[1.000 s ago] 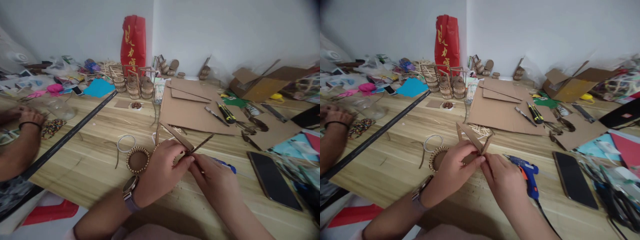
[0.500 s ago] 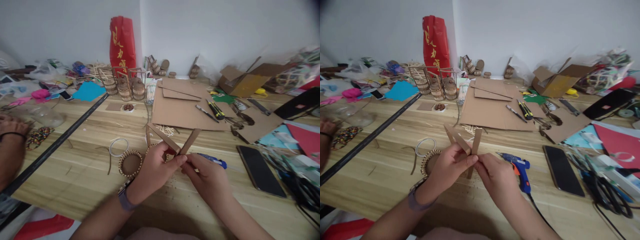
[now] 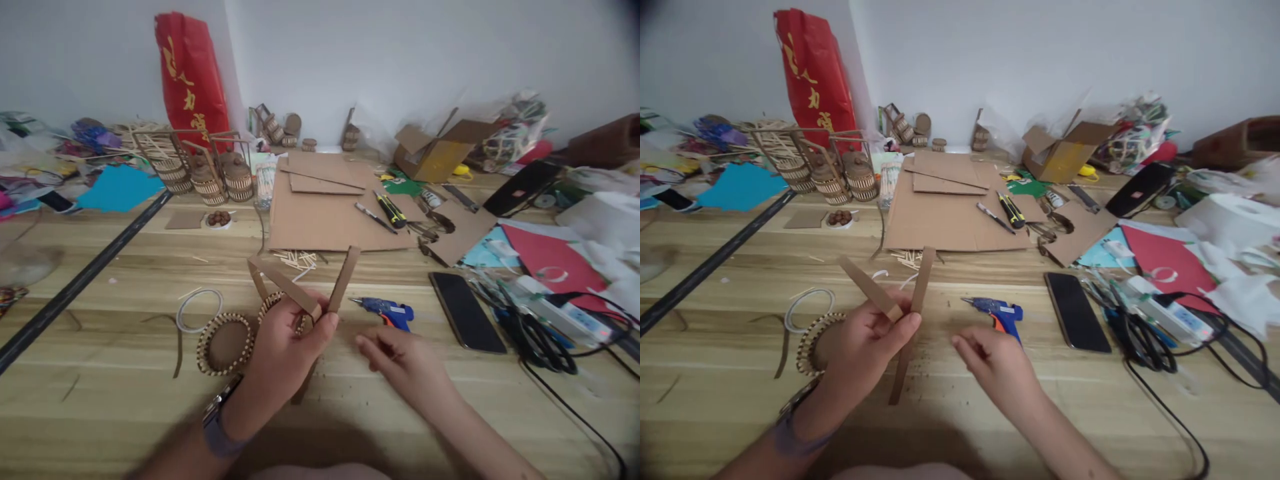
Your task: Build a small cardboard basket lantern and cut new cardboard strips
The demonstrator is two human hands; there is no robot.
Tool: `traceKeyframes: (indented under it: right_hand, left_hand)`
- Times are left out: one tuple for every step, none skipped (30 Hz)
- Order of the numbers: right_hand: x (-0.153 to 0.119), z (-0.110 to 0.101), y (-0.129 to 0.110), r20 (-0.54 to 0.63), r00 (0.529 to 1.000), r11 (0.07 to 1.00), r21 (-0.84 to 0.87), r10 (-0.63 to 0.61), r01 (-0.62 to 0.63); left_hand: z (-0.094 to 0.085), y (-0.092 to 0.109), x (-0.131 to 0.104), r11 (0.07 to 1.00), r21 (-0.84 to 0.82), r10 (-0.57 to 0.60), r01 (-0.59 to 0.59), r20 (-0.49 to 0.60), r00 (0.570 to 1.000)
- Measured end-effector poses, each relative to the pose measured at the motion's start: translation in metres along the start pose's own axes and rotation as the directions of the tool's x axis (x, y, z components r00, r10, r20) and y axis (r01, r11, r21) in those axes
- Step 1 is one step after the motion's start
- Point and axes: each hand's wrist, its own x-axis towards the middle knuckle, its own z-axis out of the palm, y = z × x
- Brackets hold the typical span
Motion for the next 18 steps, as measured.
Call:
traceKeyframes:
  right_hand:
    - [-0.001,-0.006,0.008,0.004,1.0,0.999,-0.042,0.025,-0.024]
    - [0.0,-0.013,0.016,0.005,0.999,0.995,-0.083,0.047,-0.047]
    - [0.002,-0.02,0.022,0.008,0.998,0.99,-0.121,0.07,-0.069]
    - [0.005,-0.028,0.029,0.011,0.995,0.984,-0.15,0.094,-0.091]
    - [0.01,-0.034,0.034,0.009,0.993,0.978,-0.178,0.115,-0.111]
    - [0.016,-0.041,0.039,0.009,0.992,0.969,-0.213,0.128,-0.124]
    - [0.023,-0.046,0.044,0.0,0.991,0.958,-0.257,0.133,-0.129]
    - [0.032,-0.051,0.049,-0.011,0.991,0.943,-0.305,0.132,-0.129]
    - [0.04,-0.055,0.053,-0.025,0.991,0.926,-0.354,0.131,-0.131]
    - [0.049,-0.059,0.058,-0.039,0.99,0.912,-0.388,0.133,-0.137]
    - [0.058,-0.062,0.062,-0.05,0.989,0.901,-0.409,0.137,-0.145]
    - [0.065,-0.064,0.066,-0.057,0.988,0.893,-0.422,0.142,-0.153]
    - [0.071,-0.066,0.07,-0.06,0.987,0.889,-0.428,0.149,-0.16]
    - [0.076,-0.069,0.074,-0.061,0.986,0.886,-0.432,0.158,-0.168]
    - [0.078,-0.072,0.077,-0.062,0.983,0.883,-0.433,0.17,-0.18]
    - [0.079,-0.075,0.081,-0.064,0.98,0.88,-0.433,0.187,-0.196]
    - [0.076,-0.08,0.085,-0.072,0.976,0.875,-0.432,0.208,-0.218]
    - [0.072,-0.087,0.089,-0.088,0.969,0.867,-0.433,0.232,-0.247]
  left_hand:
    - [0.0,0.0,0.0,1.0,0.012,-0.003,0.003,0.004,1.0]
    - [0.0,-0.001,0.0,1.0,0.021,-0.008,0.008,0.008,1.0]
    - [0.001,-0.001,0.0,1.0,0.027,-0.012,0.012,0.012,1.0]
    - [0.001,-0.002,0.0,0.999,0.033,-0.016,0.015,0.017,1.0]
    - [0.001,-0.003,0.0,0.999,0.039,-0.016,0.015,0.02,1.0]
    - [0.001,-0.004,0.0,0.999,0.046,-0.013,0.012,0.019,1.0]
    - [0.001,-0.005,0.0,0.998,0.058,-0.009,0.008,0.015,1.0]
    - [0.001,-0.006,0.0,0.997,0.073,-0.005,0.004,0.011,1.0]
    - [0.001,-0.007,-0.001,0.996,0.09,-0.003,0.002,0.006,1.0]
    - [0.001,-0.008,-0.001,0.994,0.108,-0.001,0.001,-0.001,1.0]
    - [0.001,-0.009,-0.001,0.992,0.124,0.002,-0.001,-0.009,1.0]
    - [0.001,-0.01,-0.001,0.99,0.139,0.008,-0.005,-0.016,1.0]
    - [0.001,-0.01,-0.002,0.988,0.153,0.014,-0.01,-0.025,1.0]
    - [0.001,-0.01,-0.001,0.986,0.166,0.021,-0.015,-0.036,0.999]
    - [0.001,-0.01,-0.001,0.984,0.176,0.028,-0.019,-0.047,0.999]
    - [0.001,-0.01,-0.001,0.982,0.185,0.036,-0.026,-0.053,0.998]
    - [0.001,-0.01,-0.001,0.981,0.192,0.043,-0.031,-0.054,0.998]
    - [0.001,-0.009,-0.001,0.98,0.196,0.049,-0.038,-0.05,0.998]
